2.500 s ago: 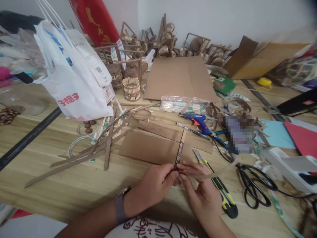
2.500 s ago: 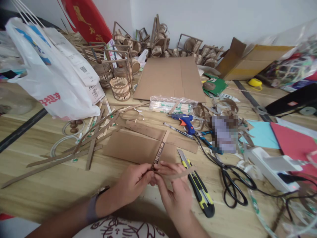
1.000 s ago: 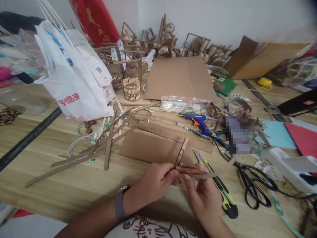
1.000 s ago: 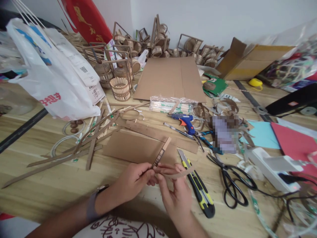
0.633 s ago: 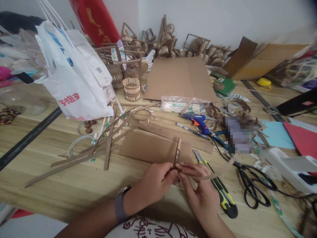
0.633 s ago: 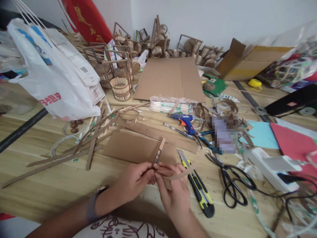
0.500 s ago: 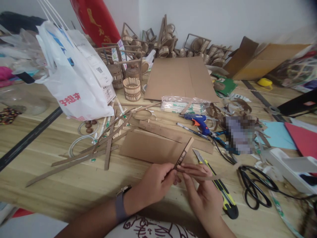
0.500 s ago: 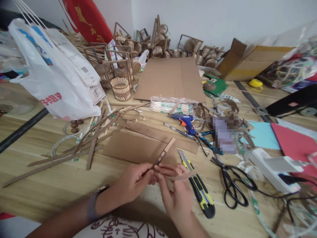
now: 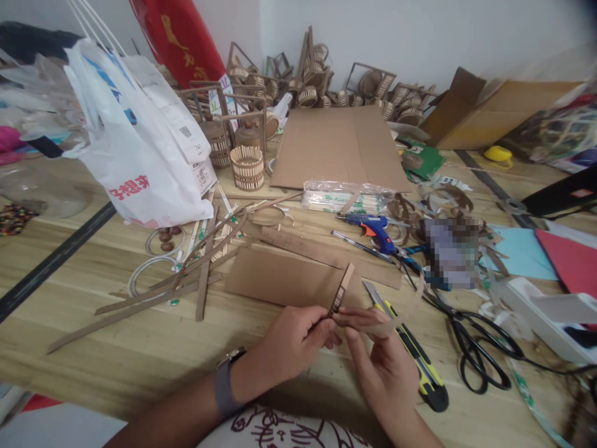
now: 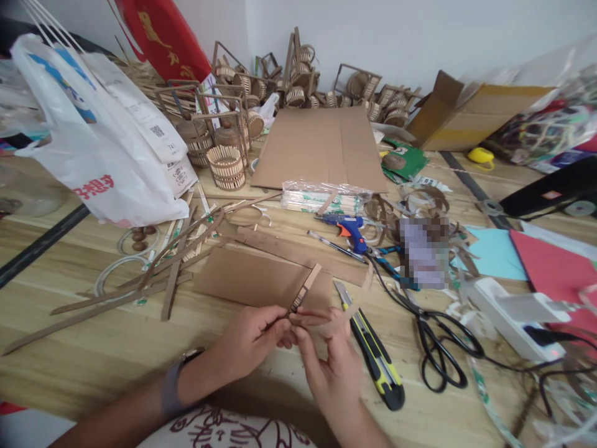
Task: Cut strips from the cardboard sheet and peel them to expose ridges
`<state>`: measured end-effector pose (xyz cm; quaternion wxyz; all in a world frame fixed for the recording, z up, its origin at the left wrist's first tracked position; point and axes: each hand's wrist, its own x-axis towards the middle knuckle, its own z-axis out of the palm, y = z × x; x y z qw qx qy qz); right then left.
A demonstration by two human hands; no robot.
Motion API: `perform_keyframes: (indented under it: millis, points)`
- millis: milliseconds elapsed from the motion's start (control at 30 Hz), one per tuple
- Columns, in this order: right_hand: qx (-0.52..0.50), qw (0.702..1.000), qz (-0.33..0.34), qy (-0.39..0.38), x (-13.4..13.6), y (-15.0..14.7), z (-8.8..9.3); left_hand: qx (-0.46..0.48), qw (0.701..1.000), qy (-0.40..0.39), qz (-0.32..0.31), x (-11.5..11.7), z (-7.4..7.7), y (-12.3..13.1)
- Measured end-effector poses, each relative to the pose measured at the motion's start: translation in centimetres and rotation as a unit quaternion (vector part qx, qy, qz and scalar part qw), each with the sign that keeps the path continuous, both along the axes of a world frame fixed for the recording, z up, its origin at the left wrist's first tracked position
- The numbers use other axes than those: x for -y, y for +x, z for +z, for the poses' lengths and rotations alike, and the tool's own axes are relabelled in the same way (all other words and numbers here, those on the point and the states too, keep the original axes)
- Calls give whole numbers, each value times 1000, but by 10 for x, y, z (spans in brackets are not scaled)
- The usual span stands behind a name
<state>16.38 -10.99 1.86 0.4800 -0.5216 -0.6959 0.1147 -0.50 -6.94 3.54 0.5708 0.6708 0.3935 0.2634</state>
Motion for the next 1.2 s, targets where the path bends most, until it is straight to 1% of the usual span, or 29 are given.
perform_keyframes:
  millis: [133, 200, 267, 333, 433, 500, 567, 633, 733, 800, 933, 1067, 1200]
  points:
    - [89, 996, -2, 29, -4, 0, 5, -21, 1000, 15, 12, 0, -2, 1]
    - [95, 994, -7, 43, -5, -1, 6, -16, 1000, 18, 8, 1, -1, 1]
    - [84, 995, -16, 42, -4, -1, 6, -17, 1000, 25, -1, 3, 0, 0]
    - [48, 998, -32, 23, -3, -1, 6, -24, 999, 37, -12, 4, 1, -1]
    - [-54, 996, -52, -37, -1, -1, 6, -15, 998, 39, -37, 5, 0, -2]
    - [-113, 990, -46, -68, 0, -1, 6, 0, 999, 25, -48, 5, -1, -1]
    - [-135, 987, -31, -75, 1, -2, 3, 7, 999, 8, -43, 4, -1, -1]
    - [-121, 990, -23, -65, 2, -1, -1, 3, 999, -5, -34, 3, -1, -1]
    - [-58, 998, -9, -32, 3, 0, -5, 3, 1000, -12, -19, 2, -1, -1]
    - [-5, 1000, 2, -3, 2, 0, -3, 11, 1000, -11, -12, 1, -1, -1]
    - [94, 995, -7, 40, -3, 0, 4, 0, 1000, -2, -6, 0, -4, -1]
    - [111, 992, -2, 54, -6, 1, 7, 17, 1000, -1, -16, 0, -3, 0]
    - [108, 992, -20, 58, -3, 2, 5, 14, 999, -6, -33, 1, -3, 1]
